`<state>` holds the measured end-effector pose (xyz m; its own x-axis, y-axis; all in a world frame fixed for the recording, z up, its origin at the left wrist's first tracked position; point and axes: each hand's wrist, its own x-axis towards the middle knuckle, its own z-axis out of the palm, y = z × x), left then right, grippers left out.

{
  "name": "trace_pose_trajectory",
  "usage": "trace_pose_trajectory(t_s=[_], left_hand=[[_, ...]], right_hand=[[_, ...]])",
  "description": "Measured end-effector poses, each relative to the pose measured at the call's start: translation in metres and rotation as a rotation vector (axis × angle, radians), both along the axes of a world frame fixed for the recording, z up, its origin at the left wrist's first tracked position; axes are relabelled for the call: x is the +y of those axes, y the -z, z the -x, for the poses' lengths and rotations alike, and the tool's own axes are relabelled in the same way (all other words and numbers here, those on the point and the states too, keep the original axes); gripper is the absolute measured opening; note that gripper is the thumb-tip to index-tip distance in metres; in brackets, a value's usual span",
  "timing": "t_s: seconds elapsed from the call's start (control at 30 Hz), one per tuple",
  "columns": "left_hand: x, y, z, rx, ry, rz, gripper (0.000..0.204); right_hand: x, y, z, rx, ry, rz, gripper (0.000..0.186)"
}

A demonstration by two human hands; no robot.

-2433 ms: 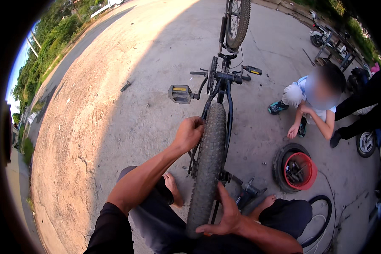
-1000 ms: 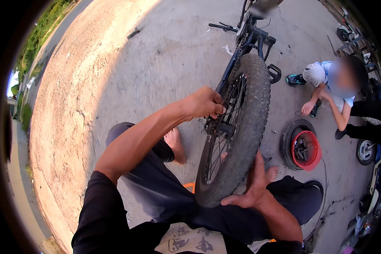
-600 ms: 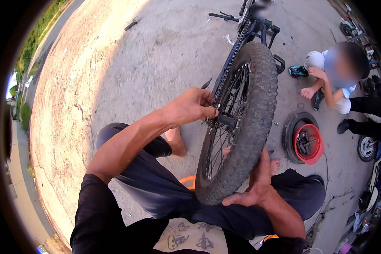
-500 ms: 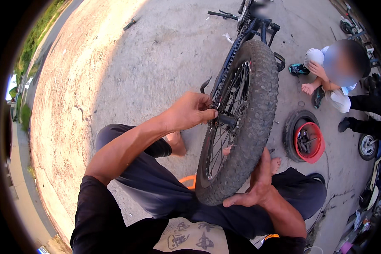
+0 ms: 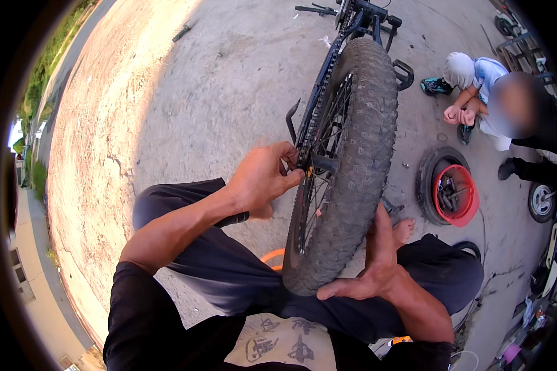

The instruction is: The person attaches the rear wheel to a bicycle by positioning the wheel, threading the axle through the frame, and using a power tool to tighten the nuts on both sides.

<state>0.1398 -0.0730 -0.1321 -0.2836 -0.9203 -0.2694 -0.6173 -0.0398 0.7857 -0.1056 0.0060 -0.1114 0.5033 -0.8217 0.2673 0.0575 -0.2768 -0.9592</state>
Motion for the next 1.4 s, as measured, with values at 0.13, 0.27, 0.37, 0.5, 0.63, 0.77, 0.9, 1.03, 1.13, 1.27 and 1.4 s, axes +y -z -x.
trace_pose_trajectory(t_s=[0.13,0.27,0.37,0.5,0.63,0.77,0.9,1.03,1.13,1.27,1.4], left_hand=[[0.007,0.005,0.006,-0.116,-0.061,0.082,0.021],[0.009,0.005,0.005,-0.25,-0.02,0.074,0.024],[0.01,0.011,0.006,-0.247,-0.019,0.071,0.024],[0.014,0.007,0.006,-0.236,-0.011,0.138,0.024],[0.017,0.01,0.006,-0.147,-0.06,0.196,0.024],[0.018,0.017,0.003,-0.15,-0.053,0.194,0.025],[0.024,0.03,0.001,-0.231,-0.035,0.258,0.023],[0.027,0.035,-0.001,-0.335,0.051,0.426,0.022],[0.029,0.025,0.002,-0.348,0.083,0.473,0.022],[0.028,0.025,0.003,-0.452,0.127,0.489,0.024],[0.028,0.029,0.009,-0.428,0.139,0.575,0.025]], right_hand=[[-0.002,-0.001,-0.001,0.001,-0.003,-0.008,0.131],[-0.001,-0.002,0.0,0.017,0.002,-0.023,0.131],[0.0,0.001,0.0,0.005,0.001,-0.009,0.134],[0.0,-0.001,0.0,0.028,-0.012,-0.013,0.136],[0.0,0.003,0.001,0.007,-0.003,0.011,0.133],[0.0,0.002,-0.001,-0.011,0.013,0.013,0.13],[0.0,0.004,-0.001,-0.001,0.008,-0.018,0.13],[0.001,0.006,-0.003,-0.065,0.003,-0.03,0.13],[-0.001,0.003,-0.004,-0.039,0.004,-0.003,0.13],[-0.003,0.002,-0.004,-0.007,-0.008,0.047,0.131],[-0.001,0.005,-0.001,-0.053,-0.018,-0.02,0.131]])
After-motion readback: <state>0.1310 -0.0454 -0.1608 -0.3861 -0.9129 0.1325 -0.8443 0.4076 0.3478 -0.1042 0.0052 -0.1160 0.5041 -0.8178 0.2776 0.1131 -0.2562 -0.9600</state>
